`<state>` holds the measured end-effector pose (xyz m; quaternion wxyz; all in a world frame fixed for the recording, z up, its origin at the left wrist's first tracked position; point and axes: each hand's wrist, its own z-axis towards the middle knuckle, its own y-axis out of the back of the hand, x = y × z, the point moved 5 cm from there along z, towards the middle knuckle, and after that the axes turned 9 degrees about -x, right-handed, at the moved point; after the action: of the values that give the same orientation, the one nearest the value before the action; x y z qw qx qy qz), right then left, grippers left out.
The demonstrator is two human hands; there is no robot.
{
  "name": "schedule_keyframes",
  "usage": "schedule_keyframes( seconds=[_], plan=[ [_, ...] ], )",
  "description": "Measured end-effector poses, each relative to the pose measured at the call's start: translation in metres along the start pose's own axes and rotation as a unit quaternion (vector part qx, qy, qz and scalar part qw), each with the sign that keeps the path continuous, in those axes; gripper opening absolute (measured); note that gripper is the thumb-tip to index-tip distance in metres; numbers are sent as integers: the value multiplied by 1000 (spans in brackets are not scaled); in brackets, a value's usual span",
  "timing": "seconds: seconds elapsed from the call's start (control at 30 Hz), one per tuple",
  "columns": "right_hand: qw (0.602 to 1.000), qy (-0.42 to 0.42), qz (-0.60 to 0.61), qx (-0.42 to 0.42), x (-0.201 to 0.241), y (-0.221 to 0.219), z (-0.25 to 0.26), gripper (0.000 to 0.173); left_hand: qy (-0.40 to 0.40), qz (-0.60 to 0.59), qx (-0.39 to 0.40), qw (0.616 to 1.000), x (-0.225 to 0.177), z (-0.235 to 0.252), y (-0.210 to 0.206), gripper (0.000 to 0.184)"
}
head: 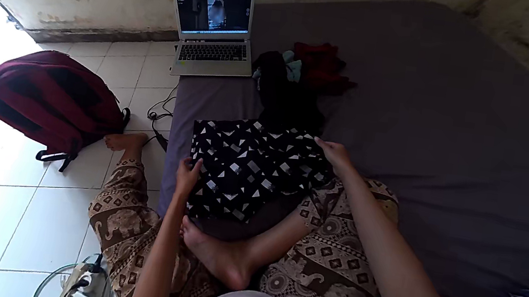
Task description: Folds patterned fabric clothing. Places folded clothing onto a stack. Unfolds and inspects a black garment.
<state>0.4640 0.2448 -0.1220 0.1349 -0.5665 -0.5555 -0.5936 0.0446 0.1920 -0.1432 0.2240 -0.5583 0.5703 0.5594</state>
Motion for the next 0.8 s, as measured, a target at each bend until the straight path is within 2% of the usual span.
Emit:
schedule_keyframes(
  seconds=[0.07, 0.13, 0.3, 0.37, 0.5, 0.57, 0.63, 0.7, 0.8],
  plan=[
    [1000, -23, 12, 0, -1, -4, 8, 48, 30, -33, 1, 999, -13, 25, -11, 61],
    [999, -25, 24, 6, -2, -6, 15, 44, 27, -72, 13, 997, -22, 46, -21, 61],
    [987, -9, 155, -34, 3, -2, 19, 38, -111, -106, -55, 987, -38, 72, -9, 55],
    [989, -34, 142, -7, -2, -6, 19, 44, -114, -95, -53, 988, -35, 75, -5, 56],
    [985, -90, 132, 72, -6, -11, 16, 50, -65, -72, 34, 995, -24, 89, -16, 54],
    [979, -89, 139, 117, -1, -11, 11, 43, -106, -69, 70, 989, -21, 97, -22, 49],
    [979, -60, 132, 140, 2, -13, 8, 41, -159, -65, 59, 983, -22, 103, -21, 43],
    [989, -31, 104, 101, -2, -16, 14, 45, -192, -52, 27, 980, -28, 100, -18, 41],
    [997, -2, 67, 31, -13, -25, 23, 50, -179, -14, 12, 984, -27, 111, -19, 50]
  ],
)
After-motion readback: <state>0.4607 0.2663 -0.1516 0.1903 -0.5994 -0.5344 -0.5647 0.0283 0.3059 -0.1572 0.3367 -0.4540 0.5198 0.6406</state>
